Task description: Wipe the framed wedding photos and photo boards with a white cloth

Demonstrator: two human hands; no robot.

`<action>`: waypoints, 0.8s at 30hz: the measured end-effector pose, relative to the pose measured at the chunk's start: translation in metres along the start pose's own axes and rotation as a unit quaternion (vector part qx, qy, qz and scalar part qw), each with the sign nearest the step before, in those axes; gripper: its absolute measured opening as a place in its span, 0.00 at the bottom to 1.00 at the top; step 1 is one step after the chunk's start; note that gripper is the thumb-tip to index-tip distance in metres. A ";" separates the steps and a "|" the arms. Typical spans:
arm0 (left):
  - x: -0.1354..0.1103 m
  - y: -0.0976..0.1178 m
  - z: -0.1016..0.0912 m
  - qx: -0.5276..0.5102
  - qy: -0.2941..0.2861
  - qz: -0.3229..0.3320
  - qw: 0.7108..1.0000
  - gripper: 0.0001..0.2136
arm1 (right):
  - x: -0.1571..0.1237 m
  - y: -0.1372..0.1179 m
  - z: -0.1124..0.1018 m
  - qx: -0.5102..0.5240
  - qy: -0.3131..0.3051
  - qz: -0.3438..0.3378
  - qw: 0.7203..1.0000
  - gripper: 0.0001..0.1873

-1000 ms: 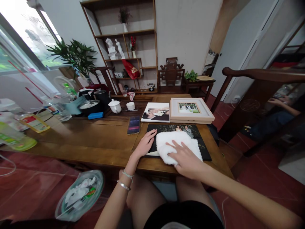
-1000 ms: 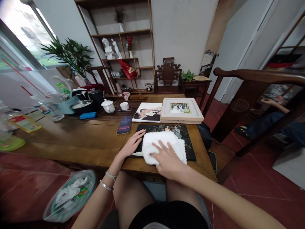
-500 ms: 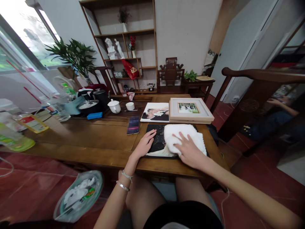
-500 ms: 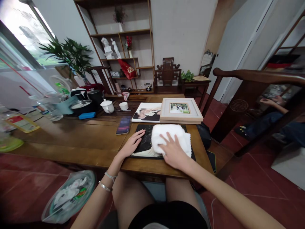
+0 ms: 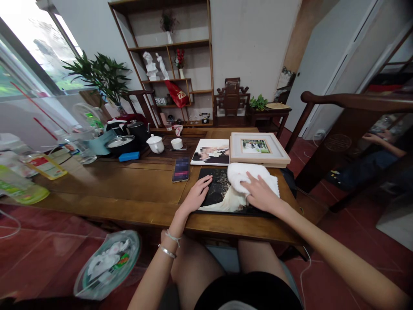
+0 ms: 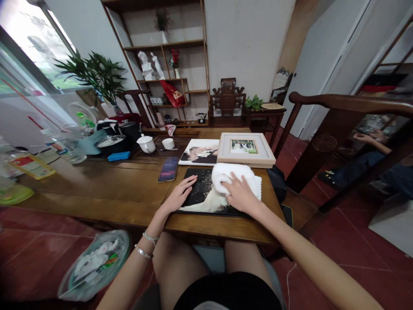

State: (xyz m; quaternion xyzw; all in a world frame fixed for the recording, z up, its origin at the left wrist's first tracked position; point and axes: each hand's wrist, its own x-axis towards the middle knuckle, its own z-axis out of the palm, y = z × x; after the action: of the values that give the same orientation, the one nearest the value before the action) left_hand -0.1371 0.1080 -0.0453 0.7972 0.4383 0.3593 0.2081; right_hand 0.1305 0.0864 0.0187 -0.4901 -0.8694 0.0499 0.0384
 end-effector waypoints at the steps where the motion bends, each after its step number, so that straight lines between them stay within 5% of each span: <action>1: 0.000 0.000 0.000 0.000 -0.001 0.001 1.000 0.19 | 0.002 0.008 0.001 -0.010 0.001 0.018 1.000 0.28; 6: 0.000 0.001 0.000 0.004 0.002 0.002 1.000 0.19 | -0.022 0.016 0.006 -0.058 0.012 0.058 0.997 0.28; 14: 0.001 0.003 -0.001 0.007 -0.006 -0.001 1.000 0.19 | -0.074 -0.045 0.011 -0.032 -0.015 0.008 0.999 0.27; 19: 0.001 0.003 -0.001 0.008 -0.008 -0.008 1.000 0.19 | -0.044 -0.071 0.010 0.004 -0.021 -0.071 0.997 0.27; 24: 0.000 -0.001 0.001 0.007 -0.003 -0.009 1.000 0.19 | 0.008 -0.052 0.006 0.001 0.003 -0.060 0.998 0.31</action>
State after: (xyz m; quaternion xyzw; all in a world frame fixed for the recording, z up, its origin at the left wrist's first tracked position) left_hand -0.1372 0.1084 -0.0463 0.7958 0.4471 0.3523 0.2067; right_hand 0.0817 0.0666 0.0194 -0.4372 -0.8970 0.0472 0.0444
